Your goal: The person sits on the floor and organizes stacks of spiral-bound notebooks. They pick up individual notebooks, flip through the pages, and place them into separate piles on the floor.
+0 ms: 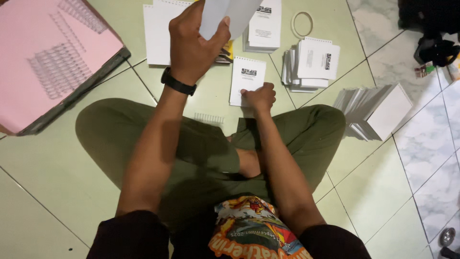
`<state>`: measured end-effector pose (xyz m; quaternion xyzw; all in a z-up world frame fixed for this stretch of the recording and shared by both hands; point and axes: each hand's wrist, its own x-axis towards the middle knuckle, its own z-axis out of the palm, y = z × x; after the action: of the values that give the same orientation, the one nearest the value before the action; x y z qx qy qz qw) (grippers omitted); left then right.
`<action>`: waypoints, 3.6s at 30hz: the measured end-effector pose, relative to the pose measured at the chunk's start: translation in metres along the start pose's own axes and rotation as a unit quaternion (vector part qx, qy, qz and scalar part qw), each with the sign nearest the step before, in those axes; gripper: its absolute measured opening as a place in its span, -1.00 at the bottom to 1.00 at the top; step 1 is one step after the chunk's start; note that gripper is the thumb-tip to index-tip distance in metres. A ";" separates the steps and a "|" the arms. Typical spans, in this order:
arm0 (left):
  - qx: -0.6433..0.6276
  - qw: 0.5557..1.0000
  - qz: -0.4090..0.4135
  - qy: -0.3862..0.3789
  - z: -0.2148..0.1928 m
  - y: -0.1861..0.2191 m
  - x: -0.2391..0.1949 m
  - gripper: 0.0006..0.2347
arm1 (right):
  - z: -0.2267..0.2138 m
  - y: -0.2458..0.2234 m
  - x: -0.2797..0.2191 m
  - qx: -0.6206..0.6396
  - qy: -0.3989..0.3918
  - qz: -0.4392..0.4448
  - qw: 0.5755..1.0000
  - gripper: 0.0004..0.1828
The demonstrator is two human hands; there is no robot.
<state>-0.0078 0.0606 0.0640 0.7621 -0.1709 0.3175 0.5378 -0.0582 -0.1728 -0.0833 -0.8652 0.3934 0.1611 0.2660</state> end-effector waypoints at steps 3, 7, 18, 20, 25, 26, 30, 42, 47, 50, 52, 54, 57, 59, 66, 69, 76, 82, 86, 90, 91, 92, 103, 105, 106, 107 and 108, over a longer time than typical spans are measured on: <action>0.027 1.000 0.000 0.002 -0.002 -0.006 -0.002 -0.86 | 0.007 0.004 0.012 0.028 -0.015 -0.020 0.999 -0.21; 0.028 1.000 -0.003 0.005 0.002 -0.013 -0.006 -0.87 | -0.019 -0.004 -0.011 0.099 -0.065 -0.036 0.992 -0.33; 0.020 1.000 0.010 -0.009 0.014 -0.019 -0.011 -0.84 | -0.061 -0.008 -0.025 -0.201 0.008 -0.286 0.937 -0.59; 0.030 0.999 0.009 -0.018 0.019 -0.019 -0.014 -0.84 | -0.052 0.010 -0.009 -0.222 0.030 -0.330 0.917 -0.57; 0.027 0.999 0.002 -0.028 0.022 -0.019 -0.018 -0.87 | -0.065 0.003 -0.017 -0.222 0.020 -0.340 0.914 -0.75; 0.025 0.999 -0.004 -0.024 0.022 -0.020 -0.018 -0.87 | -0.069 0.000 -0.020 -0.164 -0.004 -0.293 0.942 -0.66; 0.014 1.000 -0.002 -0.010 0.021 -0.021 -0.017 -0.89 | -0.065 0.012 -0.008 0.259 -0.004 -0.256 0.931 -0.53; 0.015 1.000 -0.020 0.002 0.020 -0.019 -0.016 -0.87 | 0.026 0.030 0.041 0.473 0.009 -0.243 0.847 -0.41; 0.020 1.000 -0.012 -0.007 0.025 -0.019 -0.018 -0.87 | 0.023 0.024 0.035 0.513 0.004 -0.251 0.821 -0.43; 0.016 1.000 -0.016 -0.011 0.025 -0.019 -0.020 -0.87 | 0.026 0.029 0.037 0.513 0.005 -0.242 0.824 -0.49; 0.015 1.000 -0.023 -0.013 0.024 -0.019 -0.020 -0.86 | 0.026 0.027 0.031 0.480 0.019 -0.247 0.842 -0.49; 0.020 1.000 -0.014 -0.003 0.025 -0.019 -0.020 -0.86 | 0.024 0.020 0.020 0.532 -0.011 -0.229 0.815 -0.58; 0.012 1.000 -0.005 0.004 0.023 -0.014 -0.018 -0.88 | 0.027 0.026 0.028 0.483 -0.003 -0.287 0.827 -0.45; 0.016 1.000 -0.004 -0.001 0.022 -0.015 -0.019 -0.87 | 0.019 0.027 0.027 0.454 0.012 -0.256 0.853 -0.50; 0.018 0.999 -0.049 0.001 0.022 -0.025 -0.027 -0.74 | -0.126 0.037 0.023 0.302 0.000 -0.317 0.899 -0.49; 0.021 0.999 -0.028 -0.005 0.026 -0.024 -0.027 -0.79 | -0.204 0.035 0.049 0.325 -0.054 -0.294 0.897 -0.49; -0.010 0.998 -0.059 -0.015 0.039 -0.025 -0.038 -0.84 | -0.260 0.017 0.082 0.177 -0.155 -0.171 0.957 -0.45; -0.001 0.996 -0.086 -0.033 0.039 -0.026 -0.041 -0.80 | -0.245 0.010 0.108 0.044 -0.182 -0.105 0.977 -0.54; -0.010 0.995 -0.094 -0.030 0.039 -0.025 -0.039 -0.82 | -0.223 0.029 0.150 0.131 -0.180 -0.108 0.969 -0.56; -0.022 0.994 -0.100 -0.034 0.041 -0.023 -0.037 -0.80 | -0.220 0.031 0.145 -0.006 -0.055 -0.072 0.996 -0.19; -0.022 0.994 -0.101 -0.034 0.041 -0.024 -0.038 -0.80 | -0.218 0.028 0.138 -0.007 -0.055 -0.071 0.996 -0.19; -0.022 0.995 -0.088 -0.035 0.042 -0.024 -0.039 -0.82 | -0.216 0.025 0.131 -0.024 -0.035 -0.072 0.996 -0.23; 0.064 0.987 0.136 -0.055 0.059 0.005 -0.047 -0.78 | -0.186 -0.004 -0.037 0.314 -0.140 -0.210 0.915 -0.01; 0.149 0.953 0.249 -0.081 0.071 0.018 -0.052 -0.80 | -0.172 -0.001 -0.039 0.485 -0.412 -0.111 0.763 0.26; 0.149 0.953 0.250 -0.084 0.072 0.023 -0.055 -0.80 | -0.165 0.003 -0.031 0.488 -0.413 -0.110 0.761 0.26; 0.140 0.935 0.282 -0.163 0.073 0.027 -0.058 -0.81 | -0.157 0.007 -0.024 0.493 -0.422 -0.125 0.751 0.33; 0.128 0.911 0.311 -0.239 0.075 0.032 -0.061 -0.82 | -0.152 0.010 -0.016 0.496 -0.430 -0.140 0.741 0.41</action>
<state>-0.0496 -0.0255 0.0296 0.7860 -0.4804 0.2962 0.2524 -0.0653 -0.2579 0.0432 -0.4946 0.1360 0.2591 0.8184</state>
